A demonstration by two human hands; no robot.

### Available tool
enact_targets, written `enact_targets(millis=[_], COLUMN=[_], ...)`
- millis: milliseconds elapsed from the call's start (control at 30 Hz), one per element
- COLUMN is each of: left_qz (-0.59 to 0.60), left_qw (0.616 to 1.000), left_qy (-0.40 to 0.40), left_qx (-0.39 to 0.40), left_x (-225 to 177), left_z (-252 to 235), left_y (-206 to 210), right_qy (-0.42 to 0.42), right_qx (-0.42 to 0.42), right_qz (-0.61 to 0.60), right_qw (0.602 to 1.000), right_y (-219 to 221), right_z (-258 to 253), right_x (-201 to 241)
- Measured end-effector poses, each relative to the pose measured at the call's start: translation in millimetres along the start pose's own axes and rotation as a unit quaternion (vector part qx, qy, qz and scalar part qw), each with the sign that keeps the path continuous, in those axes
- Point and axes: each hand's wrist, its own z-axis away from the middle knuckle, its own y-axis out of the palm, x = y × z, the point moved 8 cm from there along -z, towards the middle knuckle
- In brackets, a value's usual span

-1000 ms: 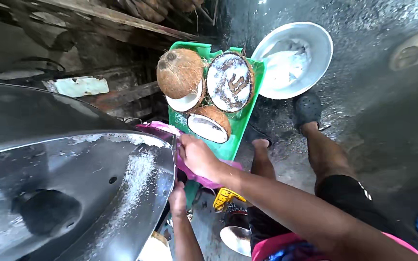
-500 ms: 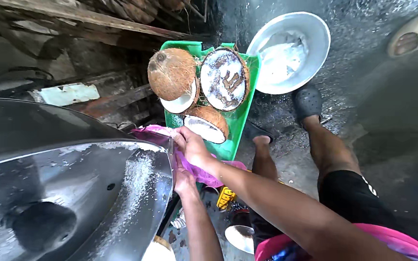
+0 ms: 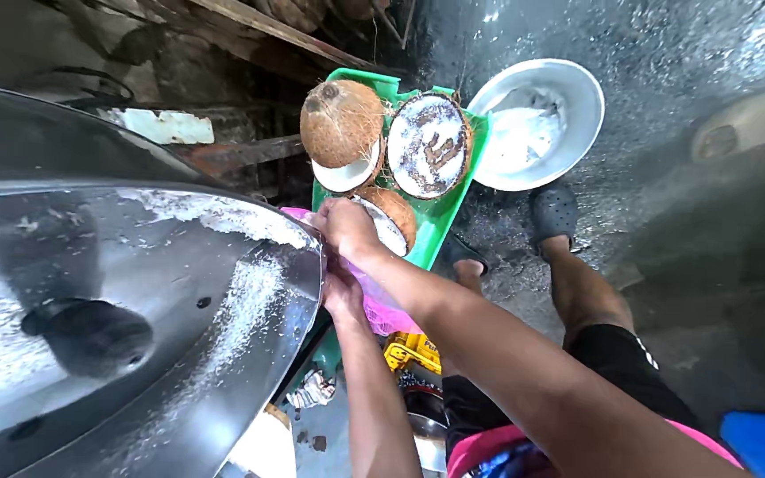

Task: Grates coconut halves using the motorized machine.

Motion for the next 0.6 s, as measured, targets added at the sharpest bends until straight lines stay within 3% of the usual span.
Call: enact_targets(millis=[133, 267, 400, 600], left_qz=[0.037, 0.040, 0.015, 0.094], left_qw=[0.998, 0.997, 0.997, 0.994], left_qy=[-0.036, -0.014, 0.037, 0.030], left_qx=[0.033, 0.070, 0.072, 0.040], left_x=[12.2, 20.3, 11.5, -2.5], left_z=[-4.8, -0.1, 17.1, 52.2], left_y=[-1.5, -4.4, 0.6, 16.5], right_qy=[-0.047, -0.079, -0.160, -0.226], right_qx=[-0.020, -0.006, 0.006, 0.055], right_qz=[0.136, 0.194, 0.191, 0.126], right_qw=[0.989, 0.978, 0.968, 0.964], right_y=[-1.0, 0.1, -6.6, -18.1], right_z=[1.8, 1.7, 10.6, 22.8], right_x=[6.4, 10.0, 5.8, 16.5])
